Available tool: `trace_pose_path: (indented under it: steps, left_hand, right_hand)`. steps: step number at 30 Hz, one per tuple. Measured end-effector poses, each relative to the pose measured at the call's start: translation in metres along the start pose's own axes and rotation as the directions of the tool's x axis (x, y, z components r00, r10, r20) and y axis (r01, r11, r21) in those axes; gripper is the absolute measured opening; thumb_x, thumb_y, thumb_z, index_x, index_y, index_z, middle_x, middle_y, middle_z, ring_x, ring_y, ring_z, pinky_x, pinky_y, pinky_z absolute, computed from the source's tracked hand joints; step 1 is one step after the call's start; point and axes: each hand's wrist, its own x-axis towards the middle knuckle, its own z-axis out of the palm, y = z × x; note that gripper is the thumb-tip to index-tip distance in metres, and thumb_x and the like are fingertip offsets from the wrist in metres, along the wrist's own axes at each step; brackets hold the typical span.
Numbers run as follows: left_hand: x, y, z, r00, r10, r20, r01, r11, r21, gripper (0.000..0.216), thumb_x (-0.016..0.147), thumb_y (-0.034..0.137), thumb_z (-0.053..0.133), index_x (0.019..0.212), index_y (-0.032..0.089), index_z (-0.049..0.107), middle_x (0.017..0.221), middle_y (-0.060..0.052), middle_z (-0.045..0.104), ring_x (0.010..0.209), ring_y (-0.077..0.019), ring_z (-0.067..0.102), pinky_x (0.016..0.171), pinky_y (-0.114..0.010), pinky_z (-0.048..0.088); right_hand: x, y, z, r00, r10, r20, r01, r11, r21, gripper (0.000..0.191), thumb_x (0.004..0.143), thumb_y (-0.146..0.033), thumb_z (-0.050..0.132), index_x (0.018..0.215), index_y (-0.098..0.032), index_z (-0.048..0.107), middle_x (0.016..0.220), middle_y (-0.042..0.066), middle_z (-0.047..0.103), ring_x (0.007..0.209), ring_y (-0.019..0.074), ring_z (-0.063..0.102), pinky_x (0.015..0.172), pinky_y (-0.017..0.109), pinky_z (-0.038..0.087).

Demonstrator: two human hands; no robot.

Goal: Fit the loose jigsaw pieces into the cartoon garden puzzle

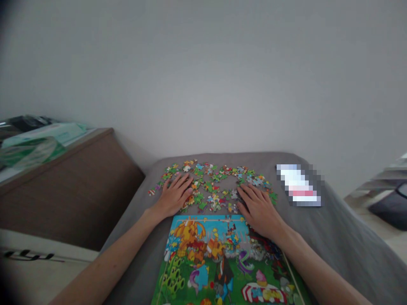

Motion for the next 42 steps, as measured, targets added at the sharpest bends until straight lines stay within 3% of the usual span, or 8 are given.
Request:
trace_pose_path:
  steps: [4, 8, 12, 21, 26, 30, 37, 42]
  left_hand:
    - [0.027, 0.019, -0.005, 0.995, 0.058, -0.08, -0.059, 0.998, -0.01, 0.051, 0.105, 0.045, 0.023, 0.149, 0.026, 0.041, 0.159, -0.002, 0.035, 0.148, -0.0249, 0.027, 0.119, -0.051, 0.02]
    - [0.069, 0.035, -0.001, 0.982, 0.187, -0.034, -0.187, 0.982, -0.012, 0.046, 0.103, 0.026, 0.031, 0.145, 0.026, 0.048, 0.15, -0.004, 0.049, 0.136, -0.0235, 0.043, 0.113, -0.043, 0.033]
    - [0.104, 0.037, -0.001, 0.961, 0.275, 0.018, -0.276, 0.961, 0.013, 0.036, 0.099, 0.027, 0.046, 0.13, 0.031, 0.064, 0.132, -0.004, 0.061, 0.122, -0.0248, 0.054, 0.107, -0.041, 0.038]
    - [0.119, 0.043, -0.01, 0.935, 0.352, -0.048, -0.351, 0.936, 0.04, 0.028, 0.101, 0.032, 0.047, 0.106, 0.026, 0.075, 0.12, -0.003, 0.066, 0.116, -0.0237, 0.055, 0.101, -0.039, 0.042]
    - [0.108, 0.042, -0.016, 0.937, 0.304, -0.174, -0.309, 0.951, 0.001, 0.029, 0.102, 0.033, 0.046, 0.106, 0.025, 0.074, 0.129, -0.004, 0.061, 0.121, -0.0217, 0.052, 0.106, -0.036, 0.04]
    - [0.077, 0.033, -0.034, 0.94, 0.26, -0.222, -0.301, 0.937, -0.178, 0.031, 0.101, 0.038, 0.047, 0.103, 0.023, 0.074, 0.105, -0.005, 0.068, 0.1, -0.0203, 0.063, 0.091, -0.033, 0.048]
    - [-0.024, 0.032, -0.055, 0.957, 0.282, 0.069, -0.189, 0.785, -0.59, 0.032, 0.099, 0.044, 0.046, 0.106, 0.027, 0.072, 0.096, 0.0, 0.075, 0.082, -0.0167, 0.068, 0.073, -0.028, 0.051]
    - [-0.051, 0.034, -0.041, 0.969, 0.243, 0.055, -0.154, 0.758, -0.634, 0.025, 0.093, 0.042, 0.055, 0.102, 0.024, 0.07, 0.095, -0.002, 0.074, 0.082, -0.0163, 0.066, 0.077, -0.03, 0.053]
  right_hand:
    - [0.001, -0.003, -0.004, 1.0, 0.004, -0.002, -0.004, 1.0, 0.0, 0.048, 0.1, -0.037, 0.038, 0.139, -0.015, 0.055, 0.143, 0.014, 0.056, 0.135, 0.0313, 0.046, 0.106, 0.053, 0.041]
    - [0.003, -0.005, -0.008, 1.0, 0.007, 0.004, -0.007, 1.0, 0.009, 0.047, 0.1, -0.036, 0.04, 0.141, -0.018, 0.054, 0.144, 0.013, 0.055, 0.135, 0.0303, 0.046, 0.107, 0.052, 0.041]
    - [0.003, -0.006, -0.011, 1.0, 0.012, 0.01, -0.012, 1.0, 0.01, 0.047, 0.1, -0.036, 0.041, 0.141, -0.017, 0.054, 0.144, 0.013, 0.055, 0.135, 0.0299, 0.046, 0.108, 0.05, 0.04]
    - [0.004, -0.005, -0.012, 1.0, 0.004, 0.004, -0.004, 0.999, 0.032, 0.046, 0.099, -0.034, 0.042, 0.14, -0.017, 0.054, 0.144, 0.012, 0.055, 0.135, 0.0304, 0.045, 0.108, 0.05, 0.039]
    - [0.004, -0.004, -0.013, 1.0, -0.007, 0.002, 0.007, 0.999, 0.041, 0.046, 0.099, -0.035, 0.041, 0.14, -0.017, 0.054, 0.144, 0.012, 0.055, 0.136, 0.0306, 0.044, 0.108, 0.05, 0.039]
    - [0.004, -0.003, -0.013, 1.0, -0.003, 0.006, 0.003, 0.999, 0.038, 0.046, 0.1, -0.035, 0.04, 0.14, -0.018, 0.054, 0.143, 0.012, 0.056, 0.136, 0.03, 0.044, 0.108, 0.049, 0.039]
    - [0.004, -0.001, -0.011, 0.999, -0.013, 0.047, 0.012, 0.999, 0.031, 0.047, 0.1, -0.035, 0.039, 0.142, -0.017, 0.052, 0.145, 0.012, 0.054, 0.138, 0.0317, 0.041, 0.109, 0.052, 0.038]
    - [0.004, -0.002, -0.015, 0.998, -0.016, 0.062, 0.016, 1.0, 0.007, 0.047, 0.1, -0.035, 0.04, 0.141, -0.015, 0.053, 0.146, 0.012, 0.054, 0.139, 0.0324, 0.041, 0.11, 0.052, 0.037]
